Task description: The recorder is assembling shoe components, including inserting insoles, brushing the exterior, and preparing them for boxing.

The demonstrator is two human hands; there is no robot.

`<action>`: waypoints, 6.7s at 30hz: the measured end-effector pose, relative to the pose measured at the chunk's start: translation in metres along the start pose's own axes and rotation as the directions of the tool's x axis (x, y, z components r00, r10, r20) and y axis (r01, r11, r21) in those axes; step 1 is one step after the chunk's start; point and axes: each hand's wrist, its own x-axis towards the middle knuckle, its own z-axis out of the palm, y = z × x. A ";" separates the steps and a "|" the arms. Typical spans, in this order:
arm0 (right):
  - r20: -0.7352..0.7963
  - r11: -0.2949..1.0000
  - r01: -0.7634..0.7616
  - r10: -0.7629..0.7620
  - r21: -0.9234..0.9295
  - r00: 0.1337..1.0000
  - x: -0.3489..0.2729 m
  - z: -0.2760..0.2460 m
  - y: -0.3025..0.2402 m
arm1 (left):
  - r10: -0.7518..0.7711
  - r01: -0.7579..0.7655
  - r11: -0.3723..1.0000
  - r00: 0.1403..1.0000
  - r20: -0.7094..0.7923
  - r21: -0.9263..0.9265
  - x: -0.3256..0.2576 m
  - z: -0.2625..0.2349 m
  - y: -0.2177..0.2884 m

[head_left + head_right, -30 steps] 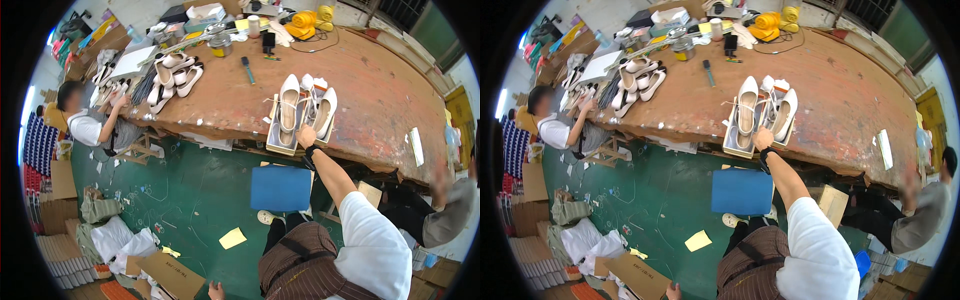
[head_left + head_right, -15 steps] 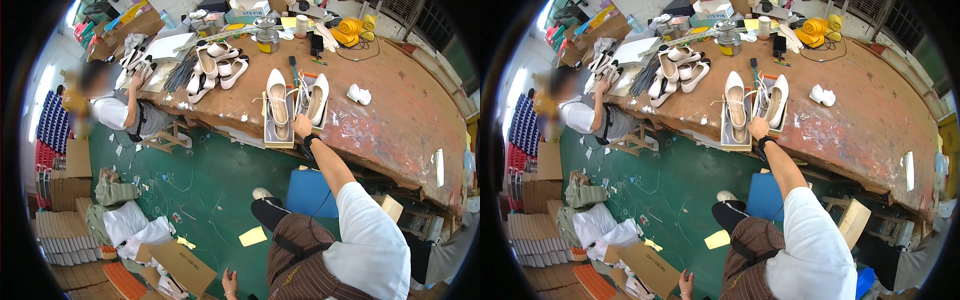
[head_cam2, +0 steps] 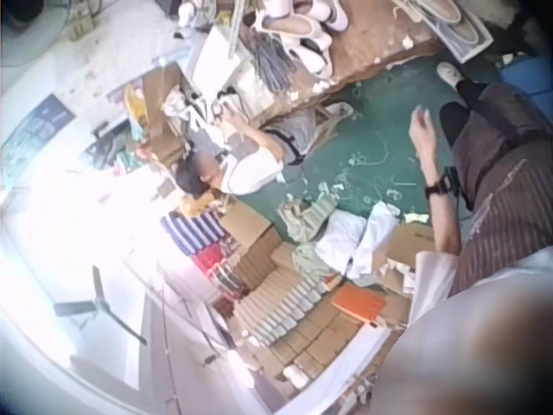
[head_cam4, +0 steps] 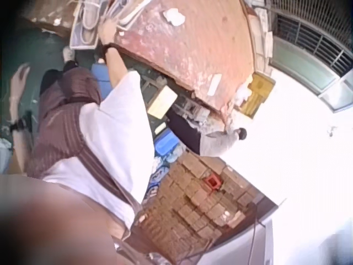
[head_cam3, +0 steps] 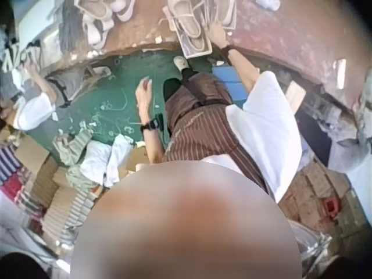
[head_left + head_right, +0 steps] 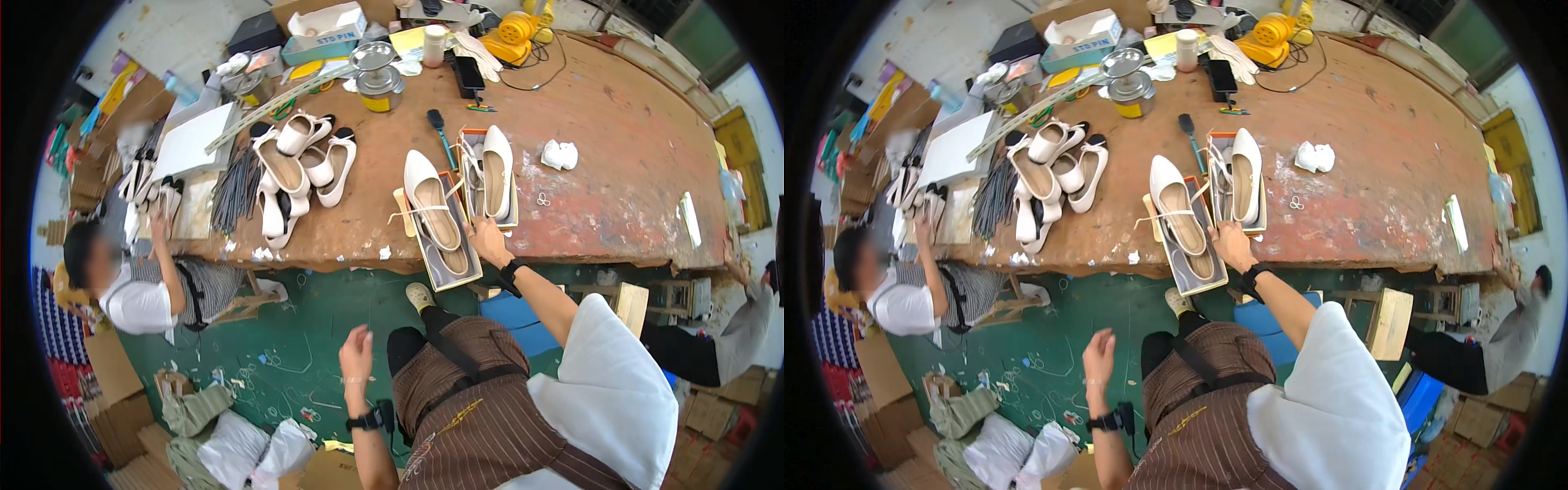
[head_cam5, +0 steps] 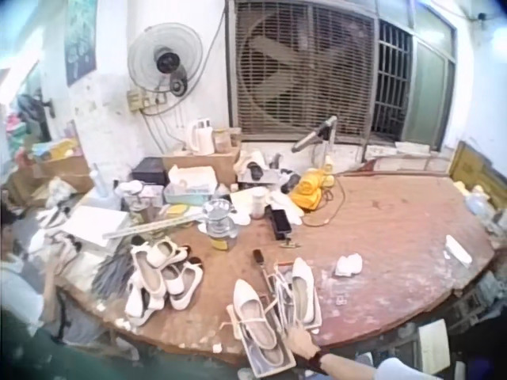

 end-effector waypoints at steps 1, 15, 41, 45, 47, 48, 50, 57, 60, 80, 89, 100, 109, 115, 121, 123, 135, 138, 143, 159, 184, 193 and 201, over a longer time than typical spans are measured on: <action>-0.008 1.000 -0.026 0.026 -0.006 1.000 -0.003 0.000 -0.007 | 0.047 -0.043 0.997 0.997 0.063 -0.063 0.033 0.008 0.010; -0.040 0.838 -0.534 0.541 0.115 0.840 -0.083 0.029 -0.073 | 0.189 -0.254 0.953 0.923 0.334 0.163 0.232 0.186 0.064; 0.232 0.828 -0.146 0.019 0.542 0.972 0.031 0.009 -0.019 | 0.043 0.520 0.139 0.847 0.530 -0.843 0.176 0.044 0.120; -0.038 0.985 -0.072 0.079 0.158 0.996 0.056 -0.039 -0.034 | 0.241 0.303 0.347 0.886 0.397 -0.888 0.175 0.033 0.105; -0.105 1.000 0.019 -0.016 0.022 0.994 0.067 -0.037 -0.003 | 0.230 0.323 0.359 0.879 0.418 -0.876 0.173 0.026 0.112; -0.155 0.988 0.100 -0.118 -0.119 0.981 0.069 -0.036 0.004 | 0.217 0.343 0.372 0.871 0.440 -0.863 0.174 0.023 0.115; -0.083 0.967 0.115 -0.137 -0.227 0.987 0.063 -0.029 0.012 | 0.213 0.373 0.378 0.856 0.472 -0.847 0.173 0.020 0.117; 0.009 0.925 0.011 -0.008 -0.380 1.000 0.072 -0.014 0.010 | 0.095 -0.093 0.994 0.995 0.039 -0.049 0.188 -0.007 0.066; 0.144 0.824 -0.019 0.121 -0.566 0.982 0.073 -0.022 -0.004 | 0.008 -0.005 0.988 1.000 -0.024 0.154 0.202 -0.007 0.044; -0.040 0.843 -0.167 0.171 -0.511 0.984 0.082 -0.014 0.030 | 0.496 -0.627 0.606 0.779 0.384 0.490 0.231 0.113 0.145; 0.004 0.836 -0.112 0.135 -0.538 0.991 0.085 -0.015 0.033 | 0.396 -0.626 0.658 0.760 0.515 0.418 0.239 0.161 0.096; -0.501 0.971 -0.042 -0.083 -0.235 0.862 0.062 -0.053 0.041 | 0.343 -0.299 0.819 0.939 0.000 -0.489 0.244 0.090 0.174; -0.462 0.922 0.031 0.164 0.386 0.872 0.030 -0.082 -0.056 | 0.625 -0.623 0.767 0.780 0.040 0.152 0.179 0.009 0.153; 0.002 0.767 0.136 -0.175 0.627 0.985 0.020 -0.010 -0.137 | 0.610 -0.580 0.751 0.792 0.005 0.314 0.164 -0.004 0.107; 0.128 0.837 0.004 -0.089 0.547 0.988 0.041 0.061 -0.157 | 0.579 -0.519 0.758 0.814 -0.042 0.396 0.144 -0.012 0.087; 0.033 0.900 0.114 -0.141 0.420 0.989 0.042 0.064 -0.151 | 0.555 -0.491 0.782 0.829 -0.070 0.384 0.139 -0.013 0.084; -0.195 0.956 0.185 -0.231 -0.226 0.953 0.071 -0.002 -0.053 | 0.648 -0.620 0.744 0.761 -0.041 0.251 0.147 0.005 0.105; -0.305 0.964 0.100 -0.175 -0.247 0.936 0.084 -0.014 -0.031 | 0.674 -0.669 0.713 0.736 0.056 0.211 0.156 0.024 0.116; -0.285 0.995 0.072 -0.089 -0.069 0.954 0.062 -0.025 -0.043 | 0.724 -0.744 0.641 0.668 0.171 0.191 0.176 0.068 0.125; 0.276 0.938 -0.057 0.159 -0.342 0.948 0.045 0.042 -0.053 | 0.429 -0.378 0.756 0.903 0.032 0.535 0.210 0.099 0.091; -0.322 0.869 -0.459 0.387 -0.185 0.864 0.070 0.066 -0.198 | 0.416 -0.182 0.877 0.752 -0.511 0.445 0.687 -0.411 0.049; -0.093 0.718 -0.672 0.668 -0.184 0.739 0.064 0.075 -0.244 | 0.069 0.428 0.729 0.731 -0.679 0.534 0.836 -0.499 -0.047; 0.228 0.744 -0.593 0.663 -0.309 0.713 0.075 0.076 -0.276 | 0.275 0.271 0.813 0.600 -0.751 0.515 0.844 -0.479 -0.064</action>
